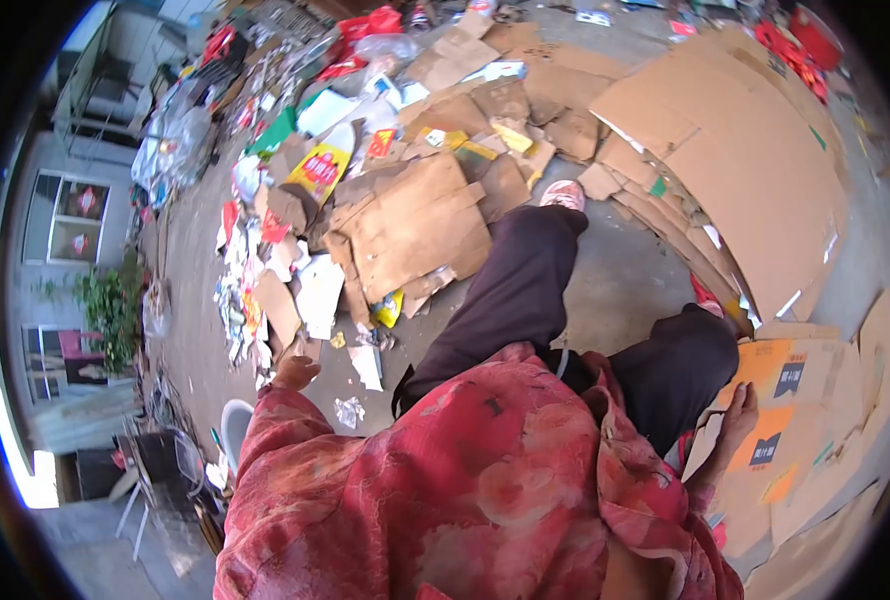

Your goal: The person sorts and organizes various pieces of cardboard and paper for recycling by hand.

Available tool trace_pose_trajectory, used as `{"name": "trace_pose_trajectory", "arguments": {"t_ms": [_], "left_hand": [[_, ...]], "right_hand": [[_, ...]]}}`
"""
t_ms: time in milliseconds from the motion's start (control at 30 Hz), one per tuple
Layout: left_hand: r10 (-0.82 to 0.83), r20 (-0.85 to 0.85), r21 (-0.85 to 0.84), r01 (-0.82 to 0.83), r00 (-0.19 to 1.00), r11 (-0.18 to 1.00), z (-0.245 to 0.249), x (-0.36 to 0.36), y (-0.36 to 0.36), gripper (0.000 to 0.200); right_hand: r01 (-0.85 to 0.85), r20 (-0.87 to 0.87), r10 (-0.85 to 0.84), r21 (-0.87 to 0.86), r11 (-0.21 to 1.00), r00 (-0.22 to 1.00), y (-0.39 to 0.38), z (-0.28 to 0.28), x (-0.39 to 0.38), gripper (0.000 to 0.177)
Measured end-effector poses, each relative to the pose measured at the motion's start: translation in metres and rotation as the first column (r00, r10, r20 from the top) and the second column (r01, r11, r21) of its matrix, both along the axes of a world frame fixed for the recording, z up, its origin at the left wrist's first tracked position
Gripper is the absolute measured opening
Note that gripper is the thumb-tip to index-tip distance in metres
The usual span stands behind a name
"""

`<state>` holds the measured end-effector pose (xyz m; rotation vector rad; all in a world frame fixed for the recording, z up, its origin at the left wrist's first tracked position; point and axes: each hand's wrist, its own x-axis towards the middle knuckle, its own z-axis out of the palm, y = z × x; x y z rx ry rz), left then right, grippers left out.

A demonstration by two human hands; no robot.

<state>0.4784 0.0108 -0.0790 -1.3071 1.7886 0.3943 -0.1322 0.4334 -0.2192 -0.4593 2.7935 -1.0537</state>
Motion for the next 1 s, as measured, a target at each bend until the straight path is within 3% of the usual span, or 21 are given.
{"name": "trace_pose_trajectory", "arguments": {"t_ms": [33, 67, 133, 167, 200, 267, 333, 400, 467, 533, 667, 733, 800, 867, 900, 933, 967, 1000], "left_hand": [[0.142, -0.129, -0.149, -0.161, 0.981, 0.976, -0.016, 0.029, 0.010, 0.039], [0.041, -0.122, -0.136, -0.058, 0.992, 0.989, -0.086, 0.124, -0.005, 0.040], [0.386, -0.239, -0.216, -0.436, 0.891, 0.873, -0.039, 0.074, 0.033, 0.042], [0.150, -0.256, -0.221, -0.209, 0.955, 0.953, -0.101, 0.151, 0.026, 0.040], [0.161, -0.262, -0.219, -0.222, 0.951, 0.950, -0.102, 0.155, 0.035, 0.040], [-0.283, -0.118, -0.062, 0.277, 0.952, 0.959, -0.101, 0.141, 0.047, 0.031], [-0.282, -0.148, -0.035, 0.280, 0.948, 0.959, -0.115, 0.132, 0.048, 0.028], [-0.293, -0.181, 0.017, 0.301, 0.939, 0.954, -0.132, 0.121, 0.045, 0.023], [-0.089, -0.208, 0.034, 0.099, 0.974, 0.995, -0.147, 0.105, 0.034, 0.032], [0.221, -0.429, -0.090, -0.285, 0.876, 0.954, -0.209, 0.141, 0.035, 0.031], [0.357, -0.405, -0.038, -0.405, 0.842, 0.913, -0.203, 0.117, 0.046, 0.036], [0.615, -0.321, 0.071, -0.630, 0.720, 0.774, -0.200, 0.107, 0.054, 0.045], [0.661, -0.320, 0.097, -0.670, 0.679, 0.736, -0.230, 0.116, 0.067, 0.050], [0.600, -0.324, 0.088, -0.608, 0.731, 0.789, -0.250, 0.114, 0.075, 0.049], [0.652, -0.293, 0.105, -0.654, 0.700, 0.749, -0.245, 0.104, 0.073, 0.051], [0.654, -0.293, 0.116, -0.653, 0.698, 0.749, -0.250, 0.101, 0.071, 0.051], [0.676, -0.311, 0.108, -0.681, 0.668, 0.724, -0.256, 0.099, 0.069, 0.052], [0.696, -0.330, 0.100, -0.710, 0.638, 0.697, -0.261, 0.098, 0.066, 0.053]], "right_hand": [[-0.027, -0.004, 0.027, -0.006, 1.000, 1.000, -0.007, 0.007, -0.003, 0.048], [-0.028, -0.031, 0.027, -0.025, 0.999, 0.999, -0.014, 0.015, -0.005, 0.048], [-0.048, -0.062, 0.046, -0.039, 0.998, 0.997, -0.017, 0.022, -0.003, 0.048], [-0.076, -0.067, 0.075, -0.019, 0.997, 0.995, -0.016, 0.024, 0.000, 0.049], [-0.100, -0.073, 0.099, 0.000, 0.995, 0.992, -0.017, 0.025, 0.003, 0.049], [-0.103, -0.083, 0.109, 0.076, 0.992, 0.991, -0.009, 0.028, 0.013, 0.049], [-0.105, -0.100, 0.123, 0.167, 0.980, 0.987, 0.001, 0.038, 0.023, 0.048], [-0.021, 0.003, 0.021, 0.308, 0.951, 1.000, 0.006, 0.049, 0.036, 0.049], [-0.016, -0.010, 0.019, 0.300, 0.954, 1.000, 0.015, 0.053, 0.041, 0.049], [-0.020, -0.023, 0.027, 0.288, 0.957, 0.999, 0.015, 0.066, 0.039, 0.050], [-0.106, -0.034, 0.128, 0.378, 0.920, 0.991, 0.012, 0.098, 0.003, 0.048], [0.041, -0.063, -0.016, 0.415, 0.909, 0.998, 0.002, 0.117, -0.034, 0.046], [-0.008, -0.190, 0.083, 0.364, 0.931, 0.978, -0.059, 0.164, -0.029, 0.047], [-0.239, -0.420, 0.357, 0.306, 0.921, 0.835, -0.160, 0.209, 0.016, 0.044], [-0.230, -0.290, 0.247, 0.090, 0.969, 0.925, -0.202, 0.213, 0.031, 0.040], [-0.338, -0.199, 0.313, -0.105, 0.935, 0.929, -0.246, 0.216, 0.054, 0.039], [-0.477, -0.269, 0.469, 0.040, 0.878, 0.841, -0.284, 0.217, 0.081, 0.038], [-0.589, -0.270, 0.581, 0.059, 0.806, 0.768, -0.322, 0.217, 0.121, 0.036]]}}
